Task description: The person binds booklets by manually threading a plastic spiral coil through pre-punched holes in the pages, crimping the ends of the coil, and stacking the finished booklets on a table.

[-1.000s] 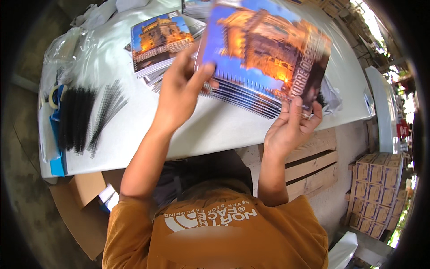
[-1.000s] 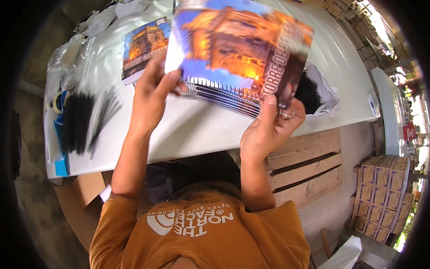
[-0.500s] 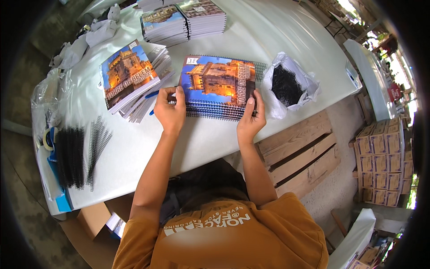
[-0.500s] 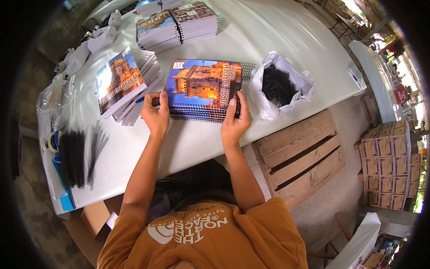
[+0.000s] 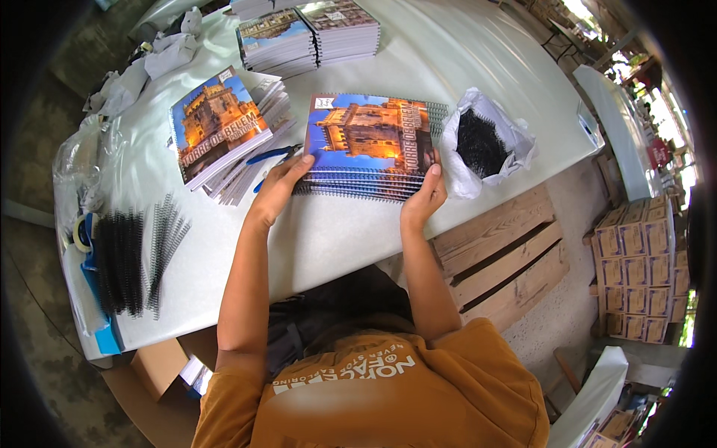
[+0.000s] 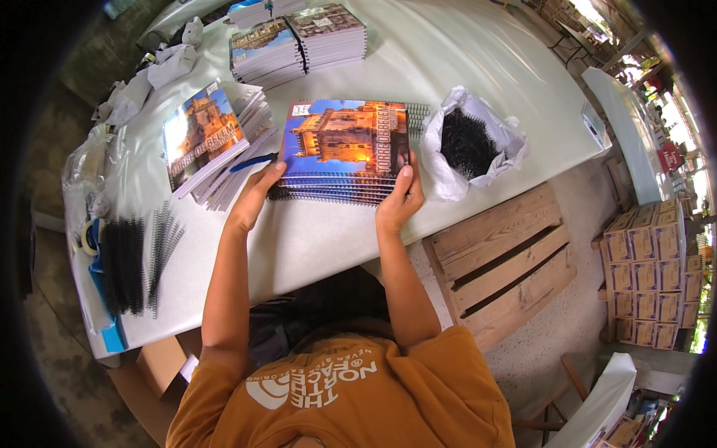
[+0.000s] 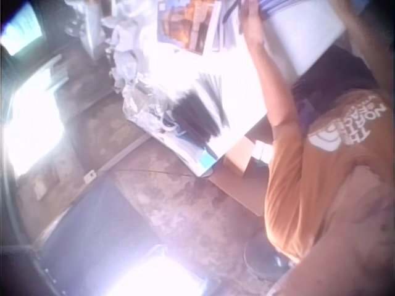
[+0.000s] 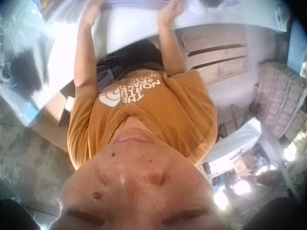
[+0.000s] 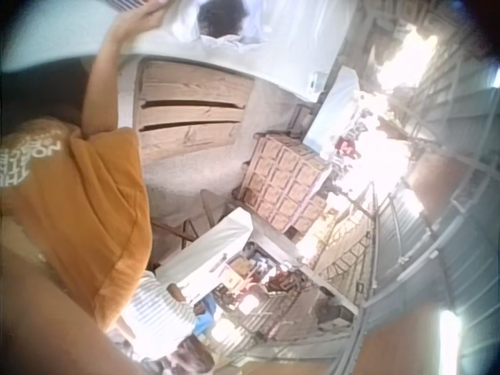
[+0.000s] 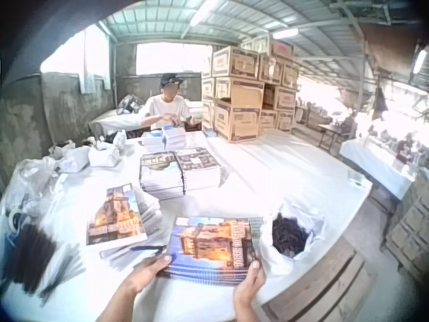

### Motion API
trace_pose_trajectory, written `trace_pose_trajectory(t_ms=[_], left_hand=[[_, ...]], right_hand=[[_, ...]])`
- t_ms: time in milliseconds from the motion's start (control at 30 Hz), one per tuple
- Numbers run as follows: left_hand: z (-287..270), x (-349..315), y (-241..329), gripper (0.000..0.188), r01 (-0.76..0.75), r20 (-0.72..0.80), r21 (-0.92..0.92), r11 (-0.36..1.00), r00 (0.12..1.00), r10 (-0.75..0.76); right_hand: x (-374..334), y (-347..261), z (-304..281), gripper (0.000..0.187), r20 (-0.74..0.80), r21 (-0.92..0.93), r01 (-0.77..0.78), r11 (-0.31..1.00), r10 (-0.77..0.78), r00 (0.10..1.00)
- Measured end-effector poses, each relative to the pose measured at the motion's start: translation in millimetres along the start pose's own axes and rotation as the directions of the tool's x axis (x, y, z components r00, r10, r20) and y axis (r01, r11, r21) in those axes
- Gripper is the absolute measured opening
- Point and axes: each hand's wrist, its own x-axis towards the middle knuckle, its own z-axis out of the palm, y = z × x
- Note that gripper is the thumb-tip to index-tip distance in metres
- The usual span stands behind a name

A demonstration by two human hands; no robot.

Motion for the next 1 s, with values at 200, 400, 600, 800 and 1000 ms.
trace_pose_trajectory(t_ms=[200, 400, 600, 800, 1000], left_hand=[[19.4, -2.1, 6.1, 0.058, 0.012, 0.082, 0.006, 1.0, 0.997, -0.012], [7.1, 1.5, 12.4, 0.063, 0.035, 0.091, -0.025, 0.999, 0.995, -0.033], [-1.4, -47.2, 48.6, 0.064, -0.082, -0.276, 0.7, 0.709, 0.885, 0.375], [-101.0, -45.5, 28.0, 0.038, -0.017, -0.046, 0.998, 0.068, 0.585, 0.81], [-117.1, -36.0, 55.7, 0.029, -0.015, -0.129, 0.956, 0.292, 0.875, 0.466]], right_hand=[[25.8, 11.2, -7.8, 0.041, -0.019, -0.011, -0.032, 0.999, 0.032, 0.999], [19.3, 14.9, -2.4, 0.041, -0.038, -0.11, 0.07, 0.991, -0.074, 0.997], [6.9, 3.0, -10.6, 0.05, 0.028, -0.202, 0.172, 0.964, -0.17, 0.985], [-30.5, -57.4, 22.0, 0.054, 0.213, -0.007, 0.624, 0.781, -0.609, 0.764], [-61.5, -81.1, 58.3, 0.04, 0.468, 0.097, 0.599, 0.795, -0.567, 0.677]])
